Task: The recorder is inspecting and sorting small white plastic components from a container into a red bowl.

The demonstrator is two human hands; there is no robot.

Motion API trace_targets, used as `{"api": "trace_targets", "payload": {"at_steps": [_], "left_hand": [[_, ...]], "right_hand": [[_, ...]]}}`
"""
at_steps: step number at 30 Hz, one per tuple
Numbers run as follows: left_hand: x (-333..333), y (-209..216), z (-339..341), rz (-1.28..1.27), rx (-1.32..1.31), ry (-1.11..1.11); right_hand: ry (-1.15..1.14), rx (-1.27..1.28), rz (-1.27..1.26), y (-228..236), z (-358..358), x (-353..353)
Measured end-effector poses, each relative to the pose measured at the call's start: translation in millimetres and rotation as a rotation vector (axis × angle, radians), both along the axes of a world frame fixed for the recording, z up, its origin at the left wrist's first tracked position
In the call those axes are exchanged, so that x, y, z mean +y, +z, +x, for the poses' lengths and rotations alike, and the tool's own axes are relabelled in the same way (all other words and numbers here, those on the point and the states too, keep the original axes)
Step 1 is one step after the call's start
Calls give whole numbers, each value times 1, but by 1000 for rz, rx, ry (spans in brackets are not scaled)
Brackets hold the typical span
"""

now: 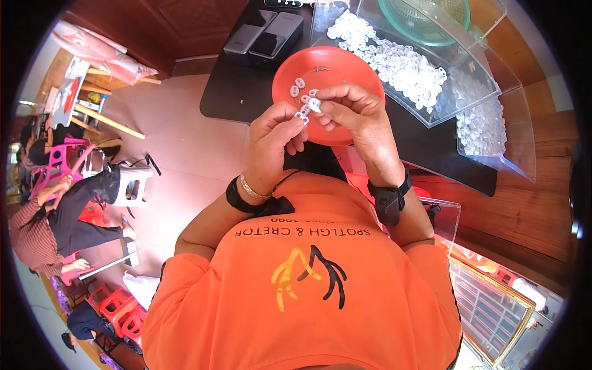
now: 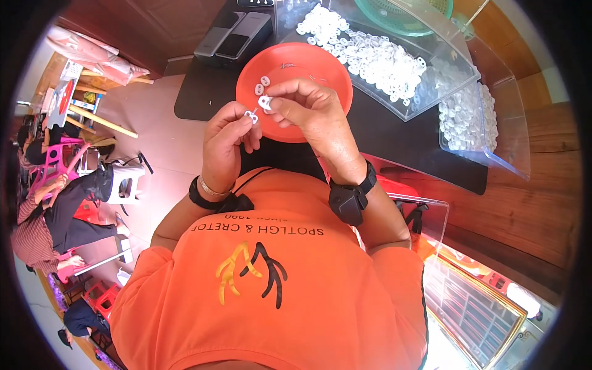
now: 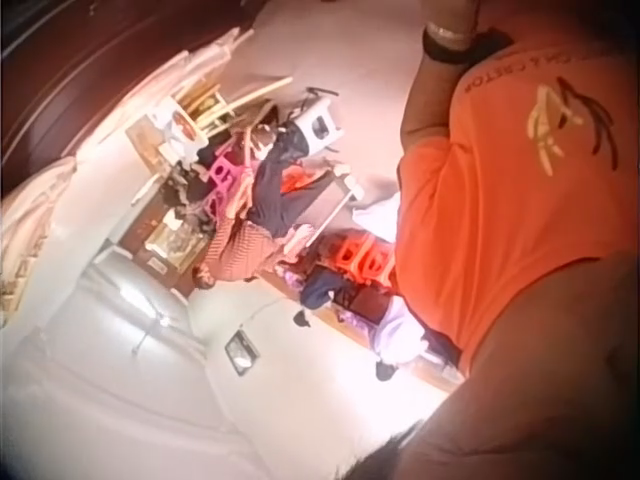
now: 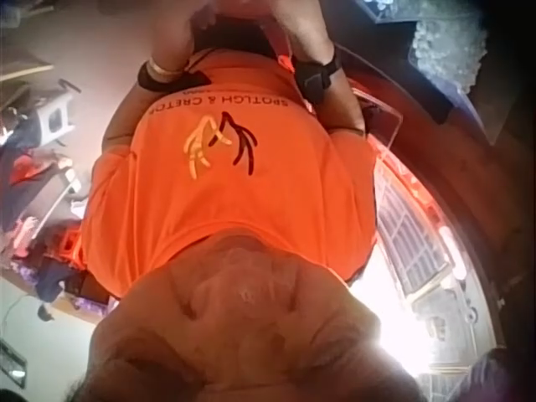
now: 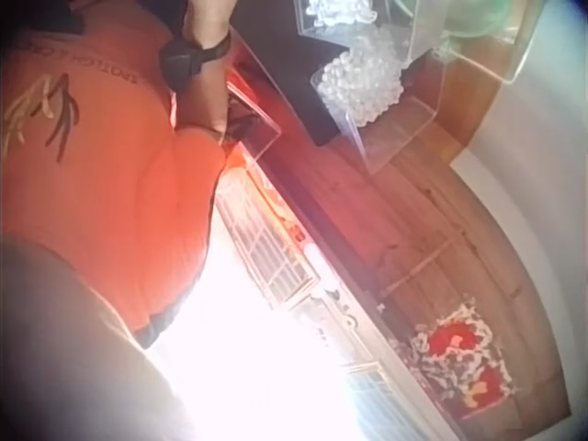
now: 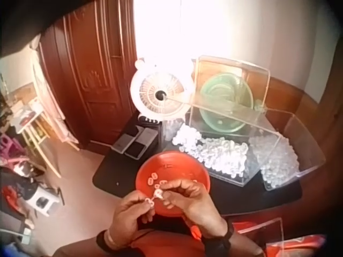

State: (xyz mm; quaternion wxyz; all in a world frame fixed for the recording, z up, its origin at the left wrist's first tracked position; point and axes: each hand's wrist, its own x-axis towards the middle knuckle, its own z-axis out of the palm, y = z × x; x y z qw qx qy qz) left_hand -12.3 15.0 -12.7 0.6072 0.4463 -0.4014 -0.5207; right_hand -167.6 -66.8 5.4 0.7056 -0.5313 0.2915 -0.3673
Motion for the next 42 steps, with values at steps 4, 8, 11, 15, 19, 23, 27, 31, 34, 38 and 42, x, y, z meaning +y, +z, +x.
{"api": "trace_targets", "payload": {"at_steps": [4,8,11,15,19,23,27,31,34,38,42], "left_hand": [[0,0,-3,87,-69,37],[-2,2,-3,103,-79,44],[-2,2,-3,108,-75,53],[-2,1,-1,108,-83,47],[-1,2,-1,130,-89,53],[-2,1,-1,124,-109,41],[-1,1,-2,112,-109,42],[-3,1,-3,113,-136,43],[-2,0,-4,116,-138,48],[-3,-3,-4,139,-65,24],[-4,-7,-1,106,-24,-36]], "right_hand": [[-38,2,-23,-3,1,4],[-50,-35,-23,-5,4,7],[-63,-64,-32,-8,6,7],[-69,-75,-45,-9,6,7],[-85,-65,-70,-9,7,10],[-101,-51,-125,-12,7,12],[-124,-18,-166,-12,8,14],[-125,3,-229,-16,9,15],[-100,-52,-226,-20,11,16],[-101,-73,-184,-21,11,17],[-60,-64,-210,-19,8,16]]}}
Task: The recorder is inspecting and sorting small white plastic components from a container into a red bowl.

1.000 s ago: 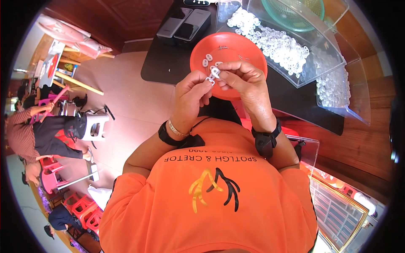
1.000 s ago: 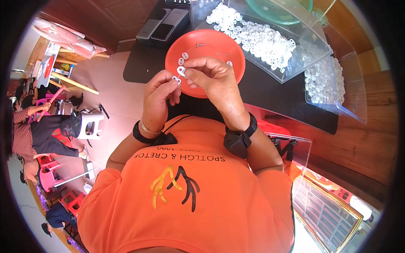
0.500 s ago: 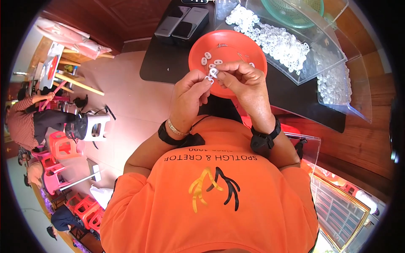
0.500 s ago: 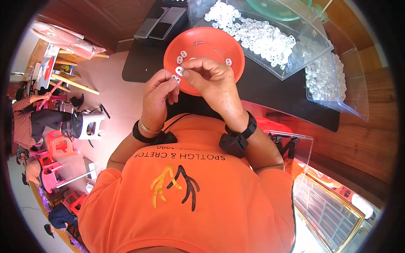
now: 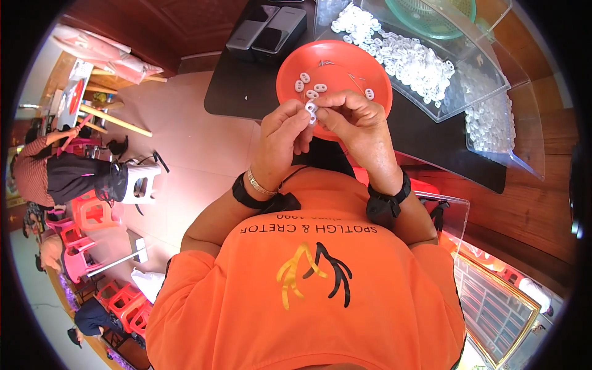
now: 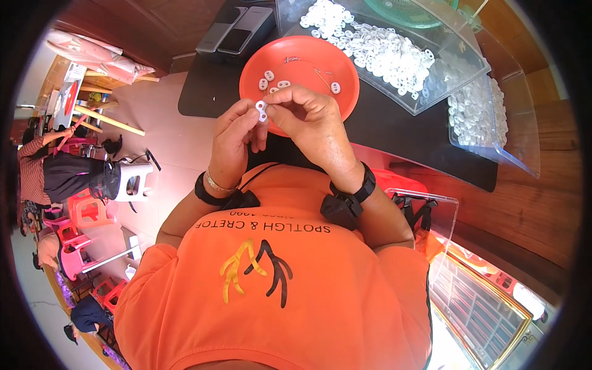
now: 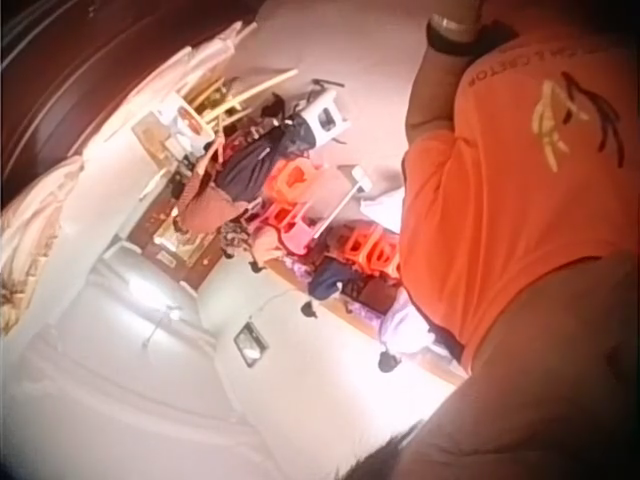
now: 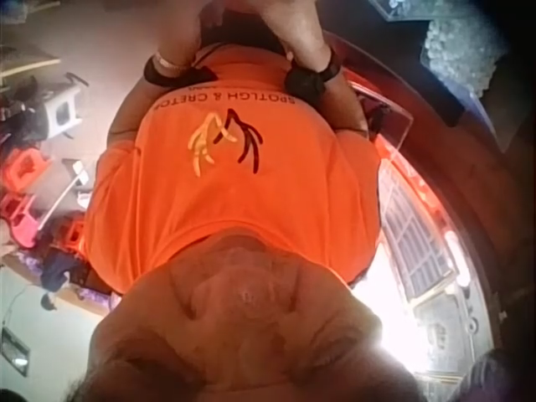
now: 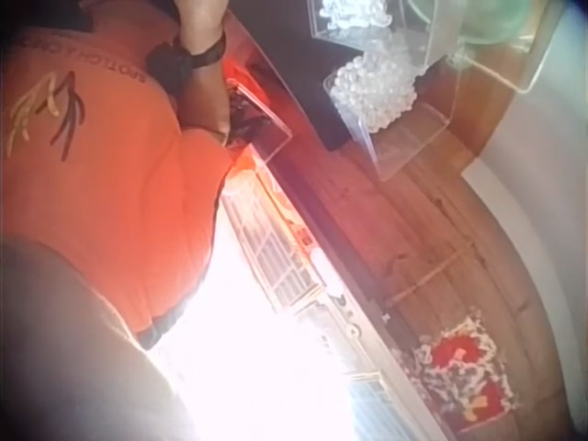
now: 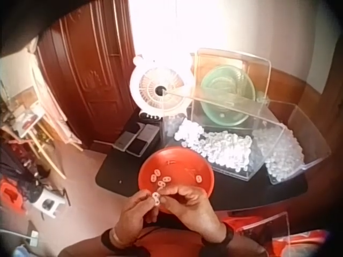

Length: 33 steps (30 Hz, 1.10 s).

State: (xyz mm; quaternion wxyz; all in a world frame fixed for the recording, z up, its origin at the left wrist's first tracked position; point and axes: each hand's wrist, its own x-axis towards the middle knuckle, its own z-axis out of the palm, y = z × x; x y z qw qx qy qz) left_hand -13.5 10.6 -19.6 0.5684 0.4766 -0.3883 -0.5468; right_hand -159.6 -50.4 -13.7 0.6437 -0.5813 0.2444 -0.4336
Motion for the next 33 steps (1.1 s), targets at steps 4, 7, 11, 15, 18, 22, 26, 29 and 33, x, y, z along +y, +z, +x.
{"api": "trace_targets", "payload": {"at_steps": [4,7,11,15,18,22,26,29,33], "left_hand": [[0,-3,-2,-31,-1,-7],[1,-3,-4,-31,32,35],[0,-1,-7,1,44,103],[-1,0,-11,-12,24,93],[-1,-1,-10,24,26,126],[-2,-7,-8,-29,57,126],[0,-7,-7,-41,49,132],[2,-2,-7,-50,35,126],[3,-2,-7,-65,40,119]], "right_hand": [[11,36,-27,4,-1,3],[17,43,-48,7,0,3],[-50,224,-279,10,2,7],[-216,438,-684,7,4,3],[-210,427,-693,7,3,4],[-201,425,-658,8,2,8],[-182,404,-614,12,1,12],[-164,411,-599,13,1,13],[-141,426,-559,13,1,15]]}}
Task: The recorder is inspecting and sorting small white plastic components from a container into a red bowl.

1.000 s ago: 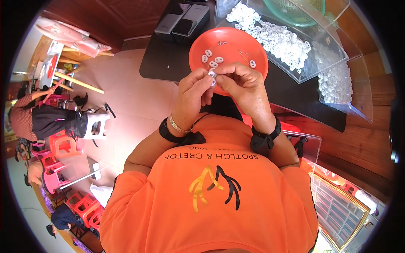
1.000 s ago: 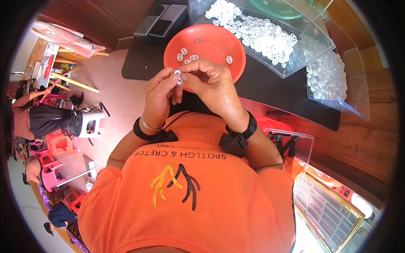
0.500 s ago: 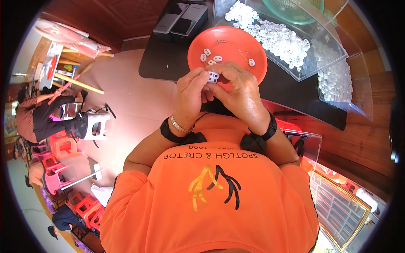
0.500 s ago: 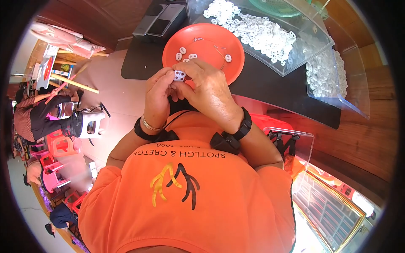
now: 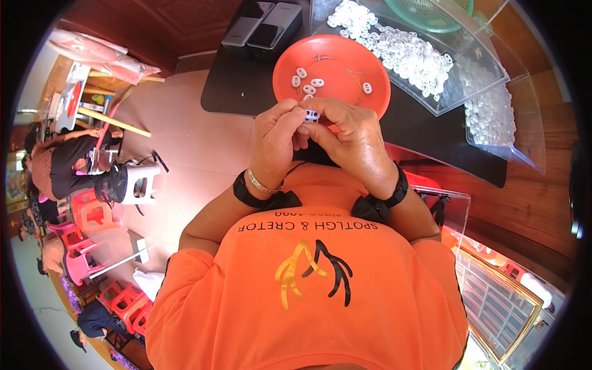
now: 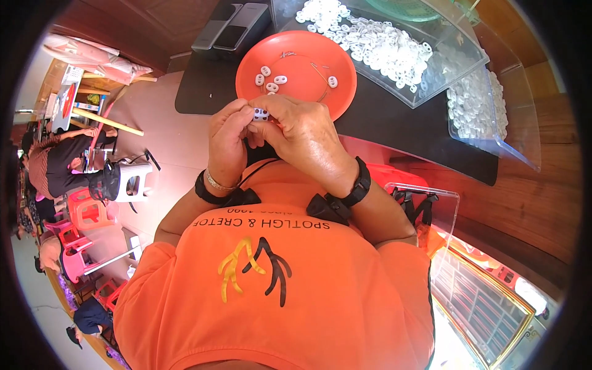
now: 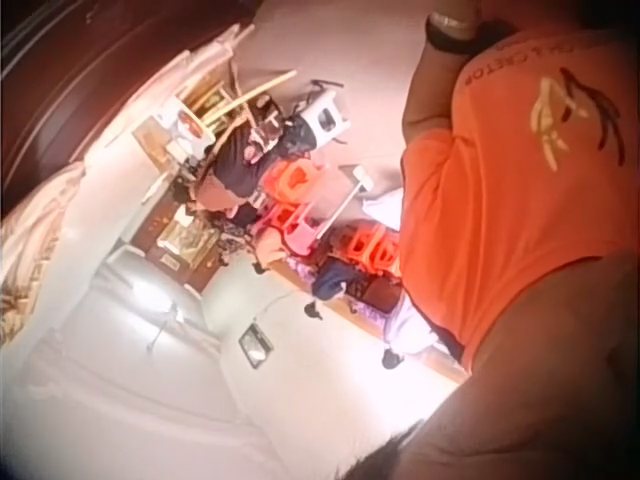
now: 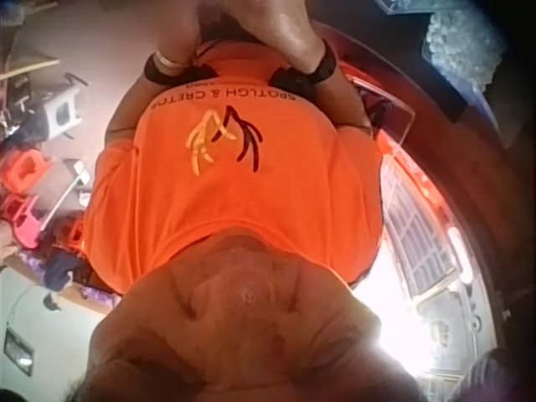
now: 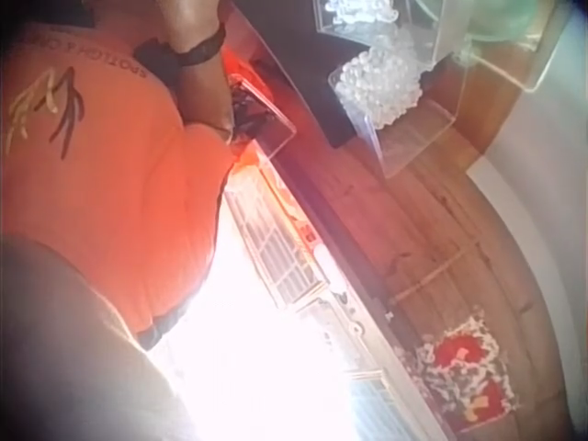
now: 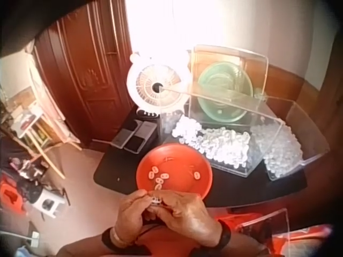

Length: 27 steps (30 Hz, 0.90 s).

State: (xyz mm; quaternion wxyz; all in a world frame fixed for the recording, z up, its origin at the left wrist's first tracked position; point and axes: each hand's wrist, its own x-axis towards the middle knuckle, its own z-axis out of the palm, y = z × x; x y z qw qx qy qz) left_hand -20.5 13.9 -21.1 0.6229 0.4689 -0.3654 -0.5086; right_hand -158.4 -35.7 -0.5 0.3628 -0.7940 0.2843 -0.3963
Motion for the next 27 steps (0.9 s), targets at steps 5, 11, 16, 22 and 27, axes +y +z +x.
{"api": "trace_targets", "payload": {"at_steps": [5,11,16,22,27], "left_hand": [[1,1,-1,3,-18,-18],[0,5,-5,-1,-52,-13],[0,3,1,-26,-74,-105],[2,4,1,-33,-27,-100],[0,4,2,-59,-66,-125]], "right_hand": [[3,-36,-25,-4,0,-2],[-16,-66,-54,-4,-3,-3],[4,-132,-41,2,-7,-3],[6,-121,-55,9,-9,-1],[35,-155,2,4,-9,-1]]}}
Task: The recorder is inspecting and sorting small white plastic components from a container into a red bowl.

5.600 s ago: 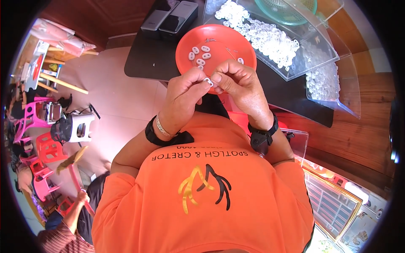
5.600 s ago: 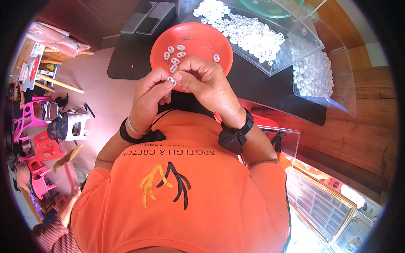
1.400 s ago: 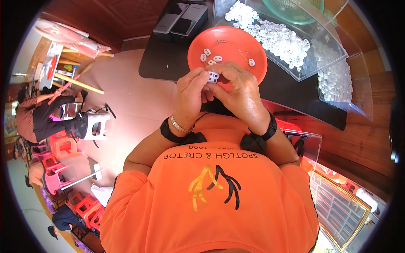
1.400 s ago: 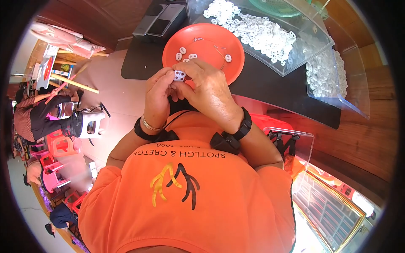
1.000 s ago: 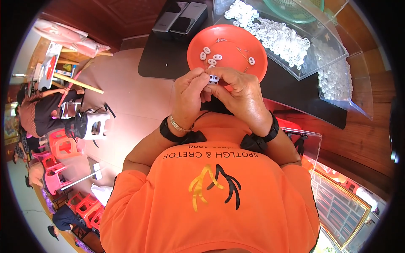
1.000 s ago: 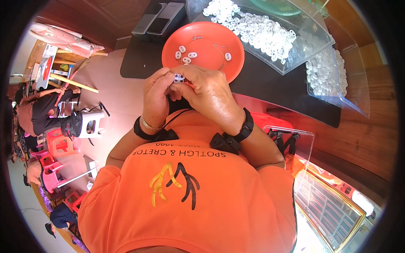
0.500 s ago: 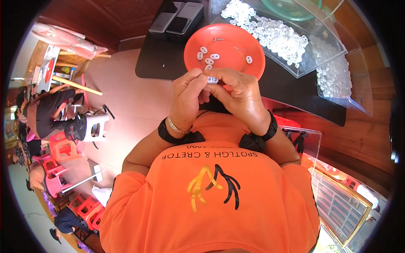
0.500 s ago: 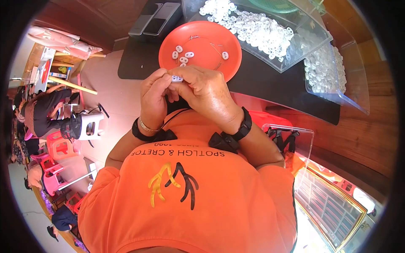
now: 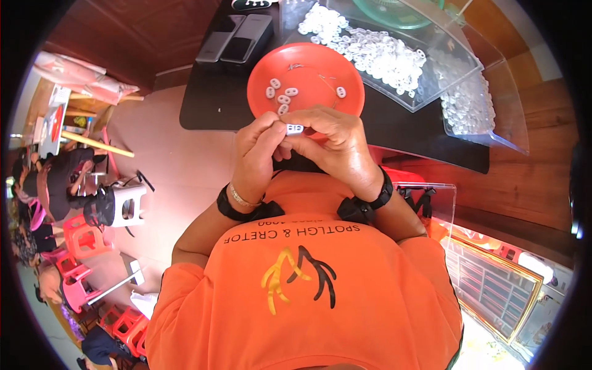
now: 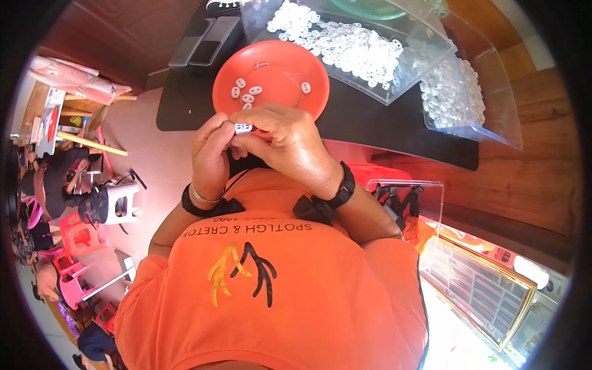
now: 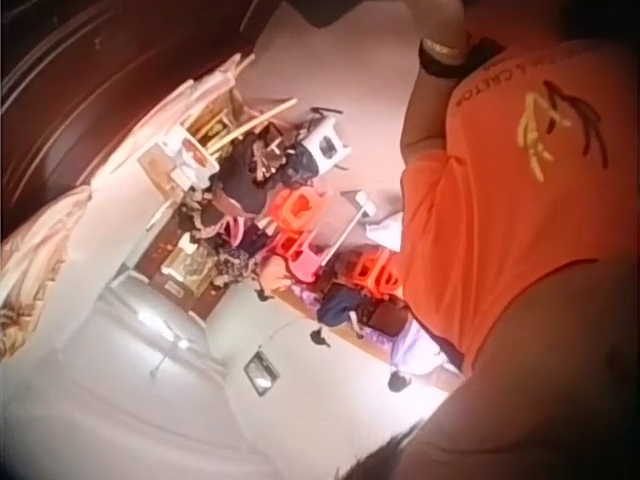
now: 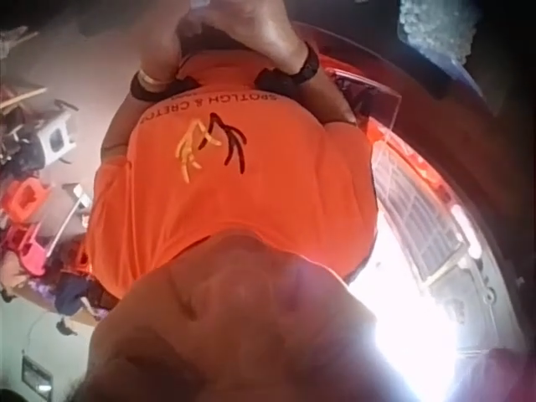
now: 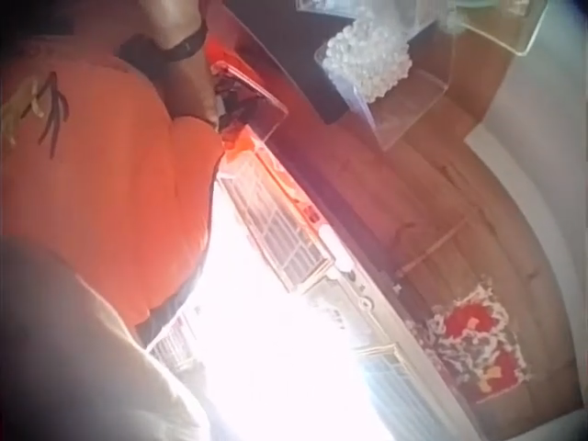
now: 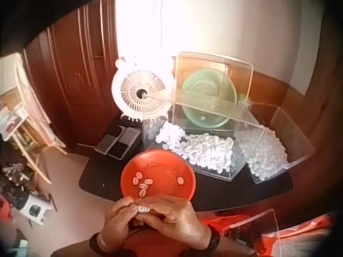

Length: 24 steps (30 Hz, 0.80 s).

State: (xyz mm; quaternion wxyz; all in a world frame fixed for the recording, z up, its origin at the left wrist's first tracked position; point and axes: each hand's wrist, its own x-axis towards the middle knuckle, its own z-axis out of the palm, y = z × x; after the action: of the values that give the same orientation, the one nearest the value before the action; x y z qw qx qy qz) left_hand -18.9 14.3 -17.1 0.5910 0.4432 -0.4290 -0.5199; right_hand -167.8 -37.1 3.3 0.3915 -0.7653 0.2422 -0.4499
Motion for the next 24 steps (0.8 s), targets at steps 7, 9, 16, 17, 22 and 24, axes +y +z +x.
{"api": "trace_targets", "payload": {"at_steps": [7,9,16,17,22,24], "left_hand": [[1,-3,1,-28,-7,-11],[3,-4,2,-35,-6,-13],[2,-2,1,-30,-15,50],[2,-4,2,-27,-70,15],[2,1,1,-86,-168,15],[2,5,1,-97,-214,9]], "right_hand": [[-21,95,-60,-2,1,1],[-55,84,-96,-2,2,3],[12,-178,191,-20,3,8],[34,-180,198,-20,3,8],[123,-260,364,-19,4,8],[184,-265,407,-14,4,9]]}}
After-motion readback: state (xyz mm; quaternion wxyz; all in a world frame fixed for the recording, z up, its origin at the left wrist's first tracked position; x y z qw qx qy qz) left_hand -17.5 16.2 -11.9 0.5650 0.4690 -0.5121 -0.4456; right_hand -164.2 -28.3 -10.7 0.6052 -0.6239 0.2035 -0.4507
